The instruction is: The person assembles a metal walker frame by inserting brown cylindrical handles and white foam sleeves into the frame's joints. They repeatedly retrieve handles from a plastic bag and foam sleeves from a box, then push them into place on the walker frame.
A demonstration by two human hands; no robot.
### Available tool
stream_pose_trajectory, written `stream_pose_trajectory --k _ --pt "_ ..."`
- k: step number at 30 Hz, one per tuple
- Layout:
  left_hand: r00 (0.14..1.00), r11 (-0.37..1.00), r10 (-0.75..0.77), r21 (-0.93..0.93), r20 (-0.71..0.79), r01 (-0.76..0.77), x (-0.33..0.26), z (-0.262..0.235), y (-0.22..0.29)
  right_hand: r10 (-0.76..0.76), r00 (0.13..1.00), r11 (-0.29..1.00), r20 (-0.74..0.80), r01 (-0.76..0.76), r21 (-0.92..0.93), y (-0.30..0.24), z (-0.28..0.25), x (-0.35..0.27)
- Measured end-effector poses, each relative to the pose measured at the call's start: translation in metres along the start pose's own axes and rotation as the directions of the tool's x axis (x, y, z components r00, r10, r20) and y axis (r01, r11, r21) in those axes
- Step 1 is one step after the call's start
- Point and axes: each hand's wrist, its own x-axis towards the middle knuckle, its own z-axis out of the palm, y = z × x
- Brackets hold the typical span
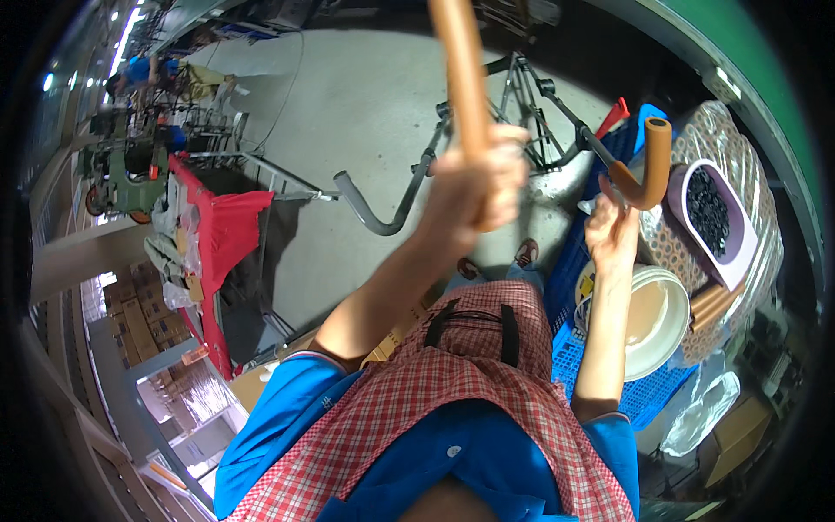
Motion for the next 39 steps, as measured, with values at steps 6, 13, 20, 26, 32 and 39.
stream_pose_trajectory --k 6,13,20,26,32,39 --pt "0.821 0.83 0.515 -0.094 -0.247 -0.549 -0.046 -0.157 0.111 0.407 0.887 0.871 -0.217 -0.449 -0.202 0.163 -0.006 -0.012" --pt "0.897 0.865 0.264 -0.323 -0.355 -0.383 0.013 -0.188 0.084 0.543 0.812 0.771 -0.215 -0.584 -0.254 0.303 0.098 0.047" --pt "0.975 0.928 0.222 0.311 -0.015 -0.207 -0.029 -0.146 0.077 0.395 0.86 0.853 -0.323 -0.474 -0.22 0.315 0.1 0.038" --pt "0.732 0.83 0.557 0.274 -0.393 -0.486 -0.059 -0.163 -0.06 0.458 0.841 0.801 -0.289 -0.531 -0.276 0.324 0.089 0.037" --pt "0.772 0.575 0.636 0.653 0.023 -0.493 -0.053 -0.184 -0.035 0.362 0.92 0.883 -0.148 -0.389 -0.263 0.308 0.098 0.02" --pt "0.981 0.977 0.195 -0.091 0.022 -0.192 -0.049 -0.152 0.06 0.543 0.835 0.832 -0.091 -0.521 0.19 0.285 0.117 -0.098"
